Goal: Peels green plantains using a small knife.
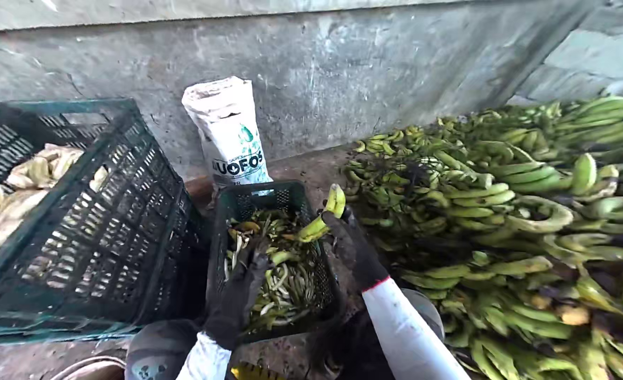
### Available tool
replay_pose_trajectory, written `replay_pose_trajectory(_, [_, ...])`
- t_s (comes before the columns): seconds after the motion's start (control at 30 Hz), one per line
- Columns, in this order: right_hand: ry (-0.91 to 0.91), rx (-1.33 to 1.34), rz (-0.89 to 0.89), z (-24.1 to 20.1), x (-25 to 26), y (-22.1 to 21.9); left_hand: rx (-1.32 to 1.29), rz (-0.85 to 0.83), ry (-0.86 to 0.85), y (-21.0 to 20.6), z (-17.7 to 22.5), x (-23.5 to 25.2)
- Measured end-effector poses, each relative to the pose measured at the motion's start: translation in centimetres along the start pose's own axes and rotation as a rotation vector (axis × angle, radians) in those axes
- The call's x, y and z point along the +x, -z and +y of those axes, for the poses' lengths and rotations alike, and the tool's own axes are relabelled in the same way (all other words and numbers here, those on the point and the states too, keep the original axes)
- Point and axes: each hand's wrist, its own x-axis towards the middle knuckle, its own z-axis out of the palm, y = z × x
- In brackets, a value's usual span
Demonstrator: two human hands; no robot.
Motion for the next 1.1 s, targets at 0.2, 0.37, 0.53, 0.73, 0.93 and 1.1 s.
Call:
replay_pose_trajectory(0.2, [0.103,-0.014,0.019,-1.8,-1.8,-2.3,-0.243,-0.081,0.139,-5.1,-0.1,-2.3])
replay_pose_trajectory(0.37, [0.139,-0.010,0.003,-1.4,-1.6,-1.4,-0.332,-0.077,0.130,-6.2,-0.8,-1.8])
replay_pose_trajectory(0.53, [0.136,0.016,0.017,-1.0,-0.6,-0.8,-0.574,-0.051,-0.152,-7.2,2.8,-1.0])
replay_pose_trajectory(0.73, [0.093,0.212,-0.125,-3.1,1.2,-0.6,-0.083,-0.181,0.403,-6.5,-4.9,-0.4])
replay_pose_trajectory(0.93, [-0.076,0.319,-0.234,-1.9,3.6,0.6,0.289,-0.196,0.026,-3.5,2.8,1.8])
replay_pose_trajectory(1.1, [-0.163,0.513,-0.344,0.4,3.3,0.3,0.796,-0.257,-0.153,-2.3,6.2,2.8])
